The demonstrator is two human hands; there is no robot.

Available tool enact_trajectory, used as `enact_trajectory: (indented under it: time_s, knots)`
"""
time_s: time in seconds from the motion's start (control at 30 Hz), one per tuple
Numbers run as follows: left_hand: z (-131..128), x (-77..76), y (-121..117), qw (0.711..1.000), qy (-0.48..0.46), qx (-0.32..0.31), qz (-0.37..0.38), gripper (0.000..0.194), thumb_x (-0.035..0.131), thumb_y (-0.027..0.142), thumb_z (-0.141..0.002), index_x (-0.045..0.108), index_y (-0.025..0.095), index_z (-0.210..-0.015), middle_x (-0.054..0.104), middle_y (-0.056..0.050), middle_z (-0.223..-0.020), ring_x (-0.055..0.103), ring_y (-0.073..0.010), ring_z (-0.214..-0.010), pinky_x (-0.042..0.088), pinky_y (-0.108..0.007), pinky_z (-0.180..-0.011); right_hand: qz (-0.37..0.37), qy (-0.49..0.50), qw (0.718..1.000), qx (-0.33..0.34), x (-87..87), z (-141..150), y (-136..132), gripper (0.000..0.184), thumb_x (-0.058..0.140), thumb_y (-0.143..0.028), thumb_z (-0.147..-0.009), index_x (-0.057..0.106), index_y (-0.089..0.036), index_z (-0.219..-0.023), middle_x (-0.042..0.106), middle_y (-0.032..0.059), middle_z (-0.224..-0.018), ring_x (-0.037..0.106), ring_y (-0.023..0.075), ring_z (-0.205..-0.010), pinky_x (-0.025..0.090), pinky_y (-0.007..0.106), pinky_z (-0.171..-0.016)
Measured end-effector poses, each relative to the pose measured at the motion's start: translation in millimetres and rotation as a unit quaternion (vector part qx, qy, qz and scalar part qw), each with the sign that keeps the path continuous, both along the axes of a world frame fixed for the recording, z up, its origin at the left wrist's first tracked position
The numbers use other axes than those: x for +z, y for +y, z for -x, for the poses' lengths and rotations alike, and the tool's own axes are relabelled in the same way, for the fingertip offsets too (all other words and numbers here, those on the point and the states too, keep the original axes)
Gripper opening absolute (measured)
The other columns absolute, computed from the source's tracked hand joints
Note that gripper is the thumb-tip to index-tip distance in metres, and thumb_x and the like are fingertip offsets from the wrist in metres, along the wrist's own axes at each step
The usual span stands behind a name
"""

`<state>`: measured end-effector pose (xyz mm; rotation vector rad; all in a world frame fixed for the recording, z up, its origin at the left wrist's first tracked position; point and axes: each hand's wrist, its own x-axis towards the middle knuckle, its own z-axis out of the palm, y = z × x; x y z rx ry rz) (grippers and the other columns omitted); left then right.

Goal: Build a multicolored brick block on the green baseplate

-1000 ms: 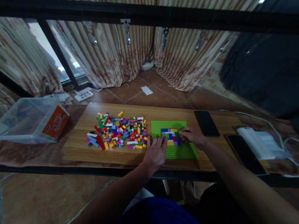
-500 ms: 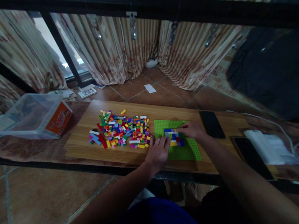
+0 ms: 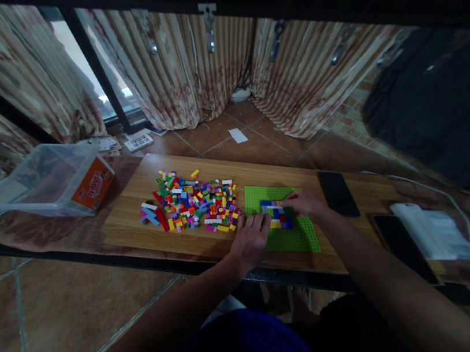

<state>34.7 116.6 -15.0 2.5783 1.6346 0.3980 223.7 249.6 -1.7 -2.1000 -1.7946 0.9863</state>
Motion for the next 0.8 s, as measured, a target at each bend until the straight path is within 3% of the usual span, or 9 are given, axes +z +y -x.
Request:
enact_trajectory:
  time_s: [0.2, 0.37, 0.57, 0.8]
  knots:
    - [0, -1.0, 0, 1.000, 0.005, -0.002, -0.003, 0.046, 0.037, 0.019, -0.093, 0.043, 0.013, -0.138, 0.054, -0.017, -0.128, 0.049, -0.0272, -0.114, 0.032, -0.050, -0.104, -0.010, 0.026, 1.000, -0.004, -6.5, -2, 2, 0.027, 0.081, -0.041, -0.059, 0.070, -0.018, -0.067, 0.062, 0.0023, -0.054, 0.058, 0.0153, -0.051, 0.044, 0.025, -0.049]
    - [1, -2.0, 1, 1.000, -0.001, -0.006, -0.006, 0.047, 0.040, 0.019, -0.091, 0.044, 0.013, -0.138, 0.053, -0.017, -0.129, 0.048, -0.0274, -0.115, 0.031, -0.052, -0.105, -0.008, 0.055, 0.998, -0.014, 0.0, -2, -2, 0.028, 0.083, -0.037, -0.057, 0.070, -0.017, -0.071, 0.063, 0.0037, -0.060, 0.061, 0.0177, -0.060, 0.047, 0.027, -0.054]
    - [2, -1.4, 1, 1.000, 0.003, -0.002, -0.005, 0.049, 0.039, 0.016, -0.090, 0.042, 0.016, -0.139, 0.053, -0.015, -0.129, 0.048, -0.0257, -0.117, 0.033, -0.050, -0.105, -0.006, 0.125, 0.992, -0.033, 5.8, -5, -14, 0.029, 0.065, -0.045, -0.079, 0.066, -0.016, -0.076, 0.065, 0.0033, -0.066, 0.054, 0.0094, -0.051, 0.046, 0.021, -0.050]
    - [2, -3.6, 0, 1.000, -0.003, 0.009, -0.006, 0.051, 0.040, 0.014, -0.089, 0.042, 0.016, -0.140, 0.054, -0.014, -0.129, 0.049, -0.0253, -0.116, 0.026, -0.056, -0.111, -0.052, 0.174, 0.980, -0.085, 3.9, -12, -28, 0.026, 0.060, -0.042, -0.081, 0.064, -0.016, -0.078, 0.066, 0.0047, -0.069, 0.058, 0.0107, -0.058, 0.048, 0.021, -0.053]
